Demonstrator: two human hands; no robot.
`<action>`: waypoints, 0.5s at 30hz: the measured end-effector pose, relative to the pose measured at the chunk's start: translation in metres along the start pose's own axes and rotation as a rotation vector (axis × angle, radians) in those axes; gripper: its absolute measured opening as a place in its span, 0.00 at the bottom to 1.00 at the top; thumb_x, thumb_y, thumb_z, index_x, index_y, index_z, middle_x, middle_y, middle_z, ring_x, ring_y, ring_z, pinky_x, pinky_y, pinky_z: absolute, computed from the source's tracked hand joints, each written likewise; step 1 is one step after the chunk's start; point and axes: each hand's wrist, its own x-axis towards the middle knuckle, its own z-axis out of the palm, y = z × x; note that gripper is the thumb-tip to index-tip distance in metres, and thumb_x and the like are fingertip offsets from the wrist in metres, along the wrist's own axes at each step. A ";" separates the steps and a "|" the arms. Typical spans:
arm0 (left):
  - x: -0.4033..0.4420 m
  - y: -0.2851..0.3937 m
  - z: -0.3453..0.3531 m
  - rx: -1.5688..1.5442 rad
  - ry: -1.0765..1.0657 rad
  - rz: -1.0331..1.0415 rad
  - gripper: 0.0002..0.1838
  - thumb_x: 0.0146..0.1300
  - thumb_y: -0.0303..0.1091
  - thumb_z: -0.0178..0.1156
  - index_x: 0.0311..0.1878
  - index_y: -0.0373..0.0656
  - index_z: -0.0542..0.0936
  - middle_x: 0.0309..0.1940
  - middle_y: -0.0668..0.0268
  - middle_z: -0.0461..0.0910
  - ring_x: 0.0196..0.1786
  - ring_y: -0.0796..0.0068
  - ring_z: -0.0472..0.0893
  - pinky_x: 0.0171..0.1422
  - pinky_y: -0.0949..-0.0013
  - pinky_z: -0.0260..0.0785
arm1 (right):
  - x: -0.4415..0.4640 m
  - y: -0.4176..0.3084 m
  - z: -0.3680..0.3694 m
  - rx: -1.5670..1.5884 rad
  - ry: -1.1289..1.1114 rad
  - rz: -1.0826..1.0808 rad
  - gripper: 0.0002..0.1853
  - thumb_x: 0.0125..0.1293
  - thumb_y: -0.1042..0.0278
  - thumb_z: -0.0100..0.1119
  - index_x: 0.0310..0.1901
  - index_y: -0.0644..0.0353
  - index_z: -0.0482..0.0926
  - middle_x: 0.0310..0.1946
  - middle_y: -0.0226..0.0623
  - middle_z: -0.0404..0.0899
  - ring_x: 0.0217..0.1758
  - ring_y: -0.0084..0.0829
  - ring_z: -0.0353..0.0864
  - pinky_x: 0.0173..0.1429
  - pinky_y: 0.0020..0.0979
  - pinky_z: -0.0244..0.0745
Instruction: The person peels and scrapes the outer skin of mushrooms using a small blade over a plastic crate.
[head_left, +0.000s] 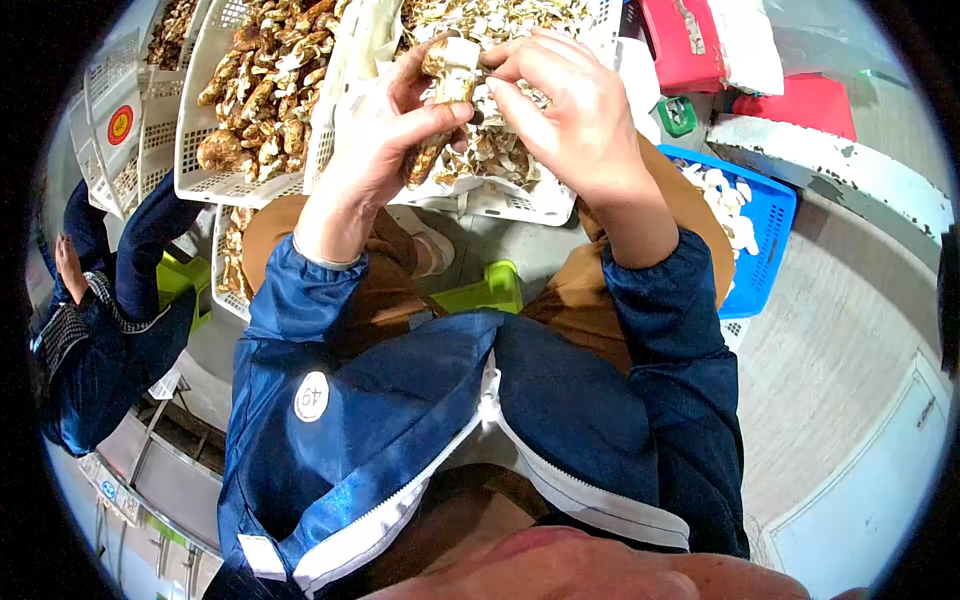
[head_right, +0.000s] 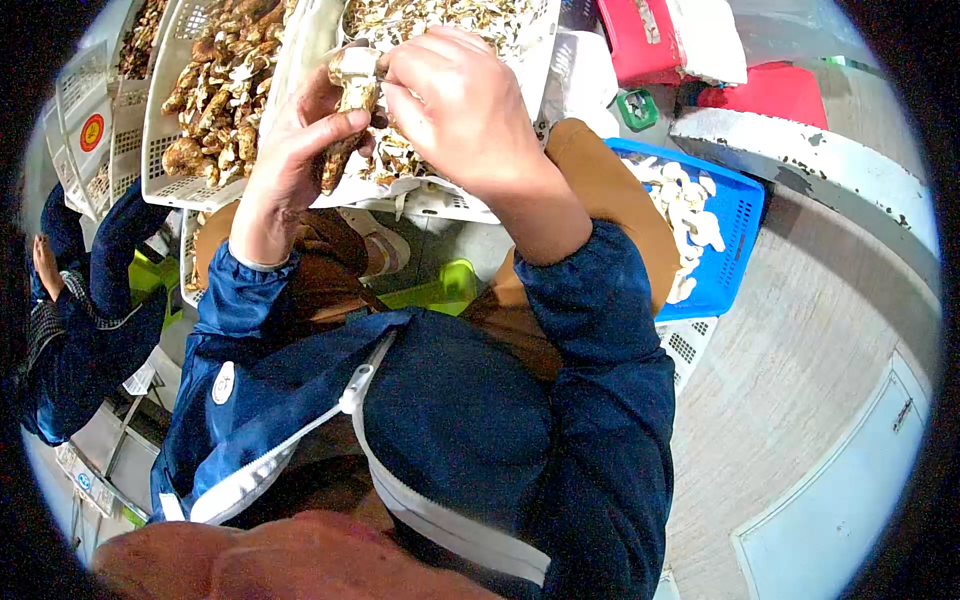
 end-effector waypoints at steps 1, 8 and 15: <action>0.000 0.000 0.000 0.003 0.002 -0.001 0.40 0.60 0.25 0.70 0.75 0.33 0.64 0.51 0.62 0.81 0.47 0.76 0.83 0.47 0.73 0.79 | 0.000 -0.001 -0.001 -0.004 -0.004 0.002 0.05 0.60 0.72 0.62 0.37 0.61 0.80 0.30 0.43 0.78 0.40 0.48 0.80 0.47 0.46 0.76; -0.001 0.003 -0.004 0.059 -0.001 -0.011 0.37 0.59 0.25 0.70 0.72 0.33 0.69 0.50 0.60 0.82 0.48 0.77 0.82 0.46 0.73 0.79 | -0.002 -0.003 -0.001 -0.083 -0.002 0.032 0.07 0.60 0.72 0.62 0.41 0.60 0.82 0.31 0.44 0.78 0.42 0.49 0.81 0.49 0.46 0.78; -0.001 0.006 -0.005 0.143 -0.058 0.027 0.43 0.55 0.30 0.65 0.77 0.36 0.64 0.51 0.61 0.80 0.43 0.74 0.81 0.40 0.70 0.76 | -0.001 0.004 -0.015 0.065 0.003 0.397 0.06 0.66 0.72 0.65 0.41 0.63 0.85 0.40 0.35 0.89 0.44 0.27 0.87 0.46 0.29 0.80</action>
